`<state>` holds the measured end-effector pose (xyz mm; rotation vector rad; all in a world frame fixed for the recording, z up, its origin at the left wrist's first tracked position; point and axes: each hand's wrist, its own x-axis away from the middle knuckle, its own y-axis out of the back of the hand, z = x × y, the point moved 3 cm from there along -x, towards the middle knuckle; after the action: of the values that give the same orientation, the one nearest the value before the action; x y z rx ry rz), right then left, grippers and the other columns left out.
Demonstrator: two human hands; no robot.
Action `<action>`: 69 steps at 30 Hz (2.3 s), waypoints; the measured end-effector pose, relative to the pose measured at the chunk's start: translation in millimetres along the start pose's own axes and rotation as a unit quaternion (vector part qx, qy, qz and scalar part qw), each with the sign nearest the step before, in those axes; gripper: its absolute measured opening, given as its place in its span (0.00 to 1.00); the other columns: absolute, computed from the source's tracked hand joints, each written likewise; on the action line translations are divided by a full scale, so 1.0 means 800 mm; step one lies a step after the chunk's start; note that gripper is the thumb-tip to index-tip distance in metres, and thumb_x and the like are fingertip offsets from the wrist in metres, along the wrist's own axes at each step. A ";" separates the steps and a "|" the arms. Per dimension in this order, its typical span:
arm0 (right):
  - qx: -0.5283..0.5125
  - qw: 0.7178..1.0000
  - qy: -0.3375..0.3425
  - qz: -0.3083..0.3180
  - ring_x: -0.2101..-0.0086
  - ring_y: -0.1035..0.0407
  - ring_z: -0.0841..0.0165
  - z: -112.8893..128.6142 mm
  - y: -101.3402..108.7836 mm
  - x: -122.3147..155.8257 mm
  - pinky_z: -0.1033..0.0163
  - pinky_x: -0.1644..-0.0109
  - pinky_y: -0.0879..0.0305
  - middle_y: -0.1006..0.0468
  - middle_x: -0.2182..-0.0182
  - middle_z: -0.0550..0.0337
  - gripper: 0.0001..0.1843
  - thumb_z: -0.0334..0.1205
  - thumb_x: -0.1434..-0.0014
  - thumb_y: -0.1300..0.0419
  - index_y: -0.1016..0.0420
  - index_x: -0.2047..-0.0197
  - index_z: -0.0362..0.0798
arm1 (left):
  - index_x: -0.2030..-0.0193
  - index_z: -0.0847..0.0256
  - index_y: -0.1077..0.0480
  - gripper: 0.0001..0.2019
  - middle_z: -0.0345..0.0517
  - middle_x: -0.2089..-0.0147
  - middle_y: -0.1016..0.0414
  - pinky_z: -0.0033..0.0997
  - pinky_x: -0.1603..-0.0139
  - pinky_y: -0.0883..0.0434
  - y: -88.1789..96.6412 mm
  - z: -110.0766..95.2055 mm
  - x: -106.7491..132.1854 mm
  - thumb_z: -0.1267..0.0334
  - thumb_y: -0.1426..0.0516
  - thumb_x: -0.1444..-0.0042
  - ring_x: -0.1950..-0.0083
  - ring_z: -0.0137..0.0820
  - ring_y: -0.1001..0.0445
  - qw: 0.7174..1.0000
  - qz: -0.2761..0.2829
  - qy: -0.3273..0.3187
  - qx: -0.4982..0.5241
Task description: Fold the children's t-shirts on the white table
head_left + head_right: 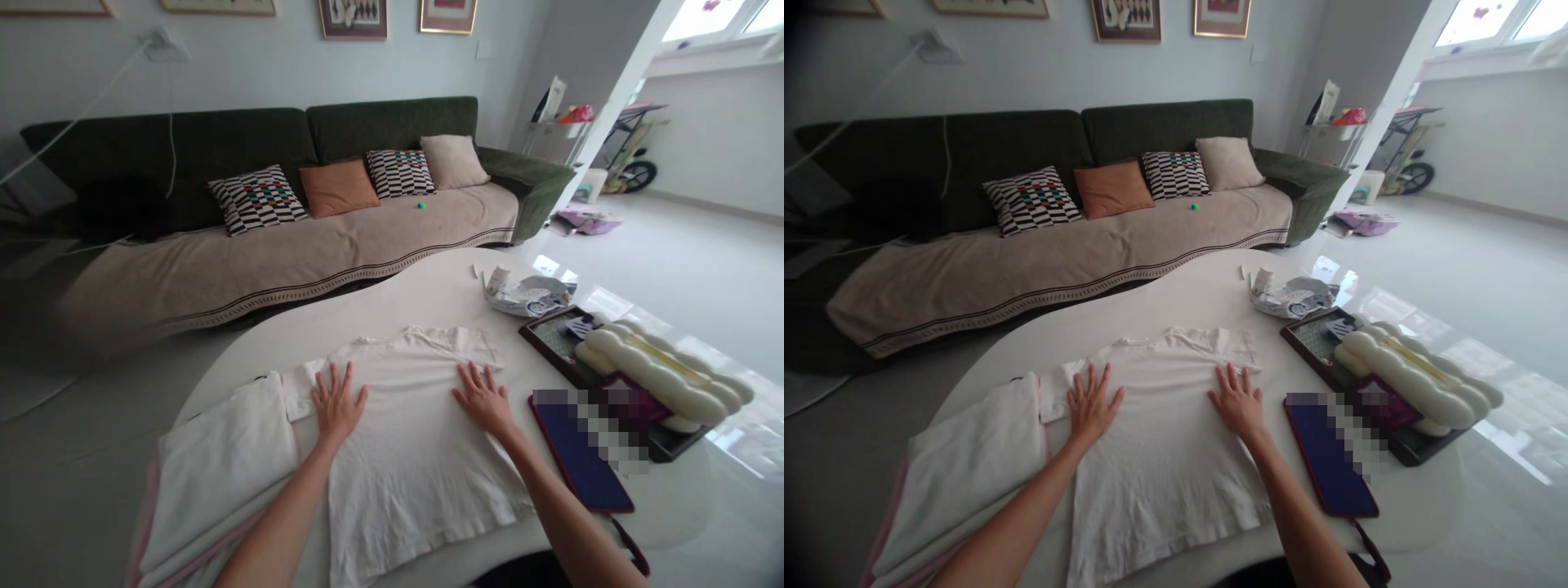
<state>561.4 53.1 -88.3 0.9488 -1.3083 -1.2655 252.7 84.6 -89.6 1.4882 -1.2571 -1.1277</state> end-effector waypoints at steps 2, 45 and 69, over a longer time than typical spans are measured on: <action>-0.006 1.000 -0.004 -0.003 0.41 0.60 0.47 0.014 0.016 -0.012 0.38 0.48 0.52 0.50 0.38 0.51 0.26 0.47 0.40 0.54 0.45 0.39 0.52 | 0.36 0.47 0.54 0.31 0.43 0.32 0.63 0.57 0.40 0.60 0.000 -0.002 -0.001 0.43 0.56 0.46 0.34 0.52 0.68 1.000 0.014 0.003 -0.021; -0.094 0.977 0.170 -0.084 0.49 0.42 0.65 0.172 0.039 -0.132 0.58 0.47 0.47 0.31 0.50 0.50 0.19 0.35 0.38 0.58 0.33 0.49 0.47 | 0.35 0.48 0.58 0.32 0.40 0.32 0.66 0.54 0.39 0.60 0.003 -0.004 -0.004 0.43 0.57 0.45 0.34 0.48 0.70 0.996 0.063 0.025 -0.059; -0.169 0.946 0.275 -0.011 0.64 0.34 0.70 0.220 0.031 -0.174 0.68 0.60 0.44 0.26 0.64 0.58 0.15 0.28 0.51 0.49 0.31 0.59 0.45 | 0.36 0.47 0.58 0.32 0.39 0.32 0.67 0.55 0.39 0.61 0.001 -0.001 -0.005 0.42 0.57 0.46 0.34 0.47 0.72 0.997 0.068 0.025 -0.037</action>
<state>412.6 221.8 -68.3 0.9749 -0.6232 -1.0867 253.3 88.4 -87.8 1.3472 -1.2496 -1.0298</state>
